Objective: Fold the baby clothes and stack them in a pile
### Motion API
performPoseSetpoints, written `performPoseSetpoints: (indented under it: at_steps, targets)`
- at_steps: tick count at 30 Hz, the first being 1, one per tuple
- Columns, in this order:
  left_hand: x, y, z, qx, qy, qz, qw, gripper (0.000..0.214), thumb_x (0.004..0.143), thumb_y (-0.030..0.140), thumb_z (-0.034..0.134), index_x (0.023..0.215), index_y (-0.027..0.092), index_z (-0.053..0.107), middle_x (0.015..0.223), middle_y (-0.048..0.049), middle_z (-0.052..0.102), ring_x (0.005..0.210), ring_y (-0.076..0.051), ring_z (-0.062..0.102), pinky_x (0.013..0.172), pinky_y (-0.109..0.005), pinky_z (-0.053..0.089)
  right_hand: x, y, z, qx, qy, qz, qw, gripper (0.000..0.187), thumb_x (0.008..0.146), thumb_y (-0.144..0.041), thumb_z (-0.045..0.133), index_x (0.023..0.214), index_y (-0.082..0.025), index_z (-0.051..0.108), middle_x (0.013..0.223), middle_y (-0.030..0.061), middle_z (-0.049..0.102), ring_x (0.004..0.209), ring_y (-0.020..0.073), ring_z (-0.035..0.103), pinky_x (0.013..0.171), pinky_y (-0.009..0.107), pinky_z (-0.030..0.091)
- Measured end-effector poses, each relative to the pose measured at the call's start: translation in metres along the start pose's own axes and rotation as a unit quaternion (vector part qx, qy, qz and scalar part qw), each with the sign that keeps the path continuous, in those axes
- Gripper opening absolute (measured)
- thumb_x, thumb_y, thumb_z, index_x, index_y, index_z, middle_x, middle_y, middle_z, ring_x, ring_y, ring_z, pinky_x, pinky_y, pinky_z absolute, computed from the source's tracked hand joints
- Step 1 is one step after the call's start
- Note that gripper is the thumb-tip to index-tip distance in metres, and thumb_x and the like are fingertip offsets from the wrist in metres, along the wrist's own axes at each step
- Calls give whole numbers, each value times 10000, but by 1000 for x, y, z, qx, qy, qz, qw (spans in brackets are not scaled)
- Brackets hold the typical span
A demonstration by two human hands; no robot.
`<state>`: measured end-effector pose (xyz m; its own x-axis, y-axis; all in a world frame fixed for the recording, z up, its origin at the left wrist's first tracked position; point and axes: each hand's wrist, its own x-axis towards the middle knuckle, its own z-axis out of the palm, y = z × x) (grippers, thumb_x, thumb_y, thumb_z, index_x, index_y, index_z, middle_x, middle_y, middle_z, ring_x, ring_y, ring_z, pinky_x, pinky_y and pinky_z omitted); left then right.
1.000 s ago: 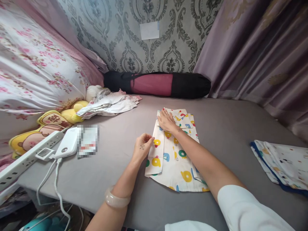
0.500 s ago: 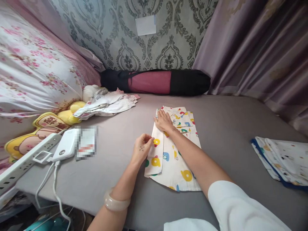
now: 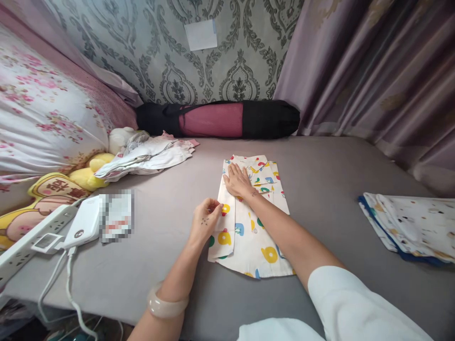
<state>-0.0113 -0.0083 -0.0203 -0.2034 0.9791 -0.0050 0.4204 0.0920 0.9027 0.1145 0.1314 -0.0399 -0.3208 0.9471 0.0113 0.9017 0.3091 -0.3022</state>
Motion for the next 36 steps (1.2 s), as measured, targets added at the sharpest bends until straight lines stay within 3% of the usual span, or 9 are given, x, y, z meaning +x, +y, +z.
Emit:
performPoseSetpoints:
  at_steps: [6, 11, 14, 17, 23, 31, 36]
  targets:
    - [0, 2, 0, -2, -4, -4, 1000, 191, 766, 393, 602, 750, 207, 641, 685, -8, 675, 667, -164, 606, 641, -271, 464, 2, 1, 2, 10, -1, 0, 1000, 651, 999, -406, 186, 1540, -47, 232, 1629, 110, 147, 1504, 220, 78, 1209, 450, -5]
    - [-1, 2, 1, -5, -17, -7, 1000, 211, 769, 415, 594, 753, 208, 631, 684, -13, 677, 637, -167, 614, 609, -273, 458, -1, 7, -10, 51, -11, -6, 999, 632, 1008, -412, 161, 1548, -91, 230, 1632, 92, 145, 1505, 197, 84, 1212, 431, 8]
    - [-2, 1, 2, 8, -26, -2, 1000, 209, 783, 412, 585, 759, 211, 635, 697, -17, 688, 633, -166, 612, 589, -269, 445, -7, 20, -19, 50, 10, -2, 999, 620, 1010, -421, 160, 1553, -129, 231, 1635, 77, 140, 1506, 184, 65, 1212, 421, -5]
    - [-2, 1, 3, 28, -25, 5, 999, 189, 790, 389, 576, 759, 215, 641, 699, -16, 692, 635, -164, 605, 588, -269, 437, -14, 42, -26, 23, 21, 29, 999, 620, 1011, -408, 174, 1543, -102, 257, 1630, 105, 148, 1507, 205, 67, 1208, 446, -20]
    - [-3, 2, 5, 60, -22, 16, 998, 164, 792, 365, 579, 755, 219, 643, 695, -14, 686, 668, -176, 605, 631, -285, 437, -19, 73, -24, -24, 47, 100, 994, 630, 1010, -415, 186, 1526, -69, 287, 1624, 124, 161, 1502, 240, 92, 1204, 490, 7]
    - [-4, -1, 6, 89, -23, 43, 995, 153, 810, 355, 582, 776, 223, 651, 745, -23, 687, 727, -182, 608, 672, -286, 437, -19, 72, -19, -36, 40, 111, 992, 652, 1007, -431, 166, 1531, -58, 268, 1616, 126, 193, 1498, 231, 122, 1208, 466, 28]
    - [-6, -2, 7, 111, -26, 73, 991, 135, 833, 324, 562, 793, 219, 637, 794, -23, 686, 785, -184, 608, 726, -298, 452, -16, 73, -27, -32, -2, 121, 992, 668, 1003, -453, 153, 1539, -65, 246, 1625, 117, 164, 1500, 235, 105, 1209, 480, 47]
